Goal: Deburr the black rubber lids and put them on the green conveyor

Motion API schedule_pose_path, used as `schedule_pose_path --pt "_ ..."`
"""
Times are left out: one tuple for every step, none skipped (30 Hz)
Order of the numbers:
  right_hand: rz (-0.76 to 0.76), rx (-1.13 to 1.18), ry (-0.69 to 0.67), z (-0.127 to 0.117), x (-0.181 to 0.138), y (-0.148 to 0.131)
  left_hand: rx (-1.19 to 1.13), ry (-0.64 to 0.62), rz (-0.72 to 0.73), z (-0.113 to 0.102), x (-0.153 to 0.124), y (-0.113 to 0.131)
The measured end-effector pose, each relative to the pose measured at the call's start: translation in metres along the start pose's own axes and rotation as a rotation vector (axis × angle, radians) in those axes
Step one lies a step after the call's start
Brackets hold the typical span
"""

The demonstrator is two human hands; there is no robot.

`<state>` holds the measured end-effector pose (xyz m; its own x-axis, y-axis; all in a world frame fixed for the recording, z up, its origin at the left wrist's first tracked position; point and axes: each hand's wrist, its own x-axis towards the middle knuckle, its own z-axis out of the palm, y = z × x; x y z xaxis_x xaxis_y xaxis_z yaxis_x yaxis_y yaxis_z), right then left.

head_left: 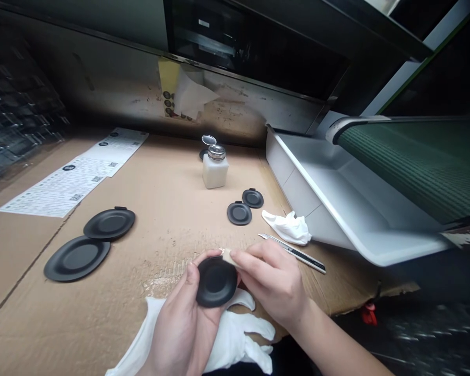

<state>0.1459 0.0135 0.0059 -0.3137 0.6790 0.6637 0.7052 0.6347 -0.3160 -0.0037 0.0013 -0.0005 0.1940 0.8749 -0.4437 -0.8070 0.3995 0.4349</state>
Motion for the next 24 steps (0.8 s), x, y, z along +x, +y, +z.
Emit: schedule_pose_path --pt "0.019 0.003 0.012 0.001 -0.003 -0.005 -0.012 0.004 -0.005 0.0 0.0 0.0" --pt "0.032 0.004 0.018 0.001 -0.007 -0.01 -0.028 0.007 -0.01 0.0 0.0 0.0" --pt "0.032 0.004 0.023 0.001 -0.012 -0.016 -0.042 0.01 -0.018 0.001 0.0 0.0" --pt "0.015 0.003 0.025 0.001 -0.017 -0.022 -0.053 0.011 -0.03 0.001 0.0 0.0" --pt "-0.008 0.0 0.024 0.001 -0.022 -0.027 -0.059 0.012 -0.04 0.002 0.0 0.0" --pt "-0.031 -0.001 0.012 0.001 -0.026 -0.031 -0.061 0.011 -0.046 0.002 0.0 0.0" --pt "-0.05 0.003 -0.006 0.001 -0.029 -0.033 -0.059 0.009 -0.049 0.003 0.0 0.0" --pt "-0.059 0.011 -0.028 0.001 -0.03 -0.033 -0.057 0.01 -0.046 0.003 0.001 0.0" --pt "-0.059 0.023 -0.051 0.0 -0.03 -0.032 -0.055 0.015 -0.038 0.004 0.001 0.0" --pt "-0.053 0.035 -0.072 0.0 -0.03 -0.029 -0.054 0.021 -0.023 0.004 0.001 0.001" --pt "-0.053 0.043 -0.081 0.0 -0.029 -0.026 -0.052 0.023 -0.01 0.004 0.001 0.001" --pt "-0.053 0.041 -0.074 -0.001 -0.027 -0.023 -0.048 0.019 -0.007 0.004 0.001 0.001" --pt "-0.046 0.026 -0.054 -0.001 -0.024 -0.019 -0.042 0.012 -0.012 0.004 0.002 0.001" --pt "-0.038 0.006 -0.03 -0.001 -0.022 -0.015 -0.034 0.0 -0.023 0.003 0.002 0.002" --pt "-0.033 -0.013 -0.005 -0.001 -0.018 -0.012 -0.026 -0.011 -0.036 0.003 0.002 0.002" --pt "-0.03 -0.027 0.015 0.0 -0.014 -0.008 -0.018 -0.017 -0.045 0.003 0.002 0.002" --pt "-0.026 -0.037 0.03 0.0 -0.009 -0.005 -0.01 -0.017 -0.047 0.003 0.002 0.002" --pt "-0.02 -0.04 0.033 0.001 -0.004 -0.002 -0.004 -0.012 -0.037 0.003 0.002 0.002" --pt "-0.012 -0.035 0.028 0.001 0.001 0.001 0.0 -0.007 -0.021 0.004 0.002 0.002" --pt "0.002 -0.022 0.02 0.001 0.006 0.004 0.003 -0.001 -0.004 0.005 0.001 0.002" --pt "0.02 0.001 0.017 -0.001 0.01 0.007 0.006 0.006 0.009 0.006 0.0 0.002" --pt "0.041 0.031 0.022 -0.003 0.014 0.009 0.009 0.015 0.01 0.006 0.0 0.002" --pt "0.062 0.06 0.033 -0.006 0.015 0.011 0.009 0.023 0.003 0.007 -0.001 0.002" --pt "0.08 0.078 0.047 -0.01 0.016 0.011 0.008 0.027 -0.007 0.007 -0.002 0.002"
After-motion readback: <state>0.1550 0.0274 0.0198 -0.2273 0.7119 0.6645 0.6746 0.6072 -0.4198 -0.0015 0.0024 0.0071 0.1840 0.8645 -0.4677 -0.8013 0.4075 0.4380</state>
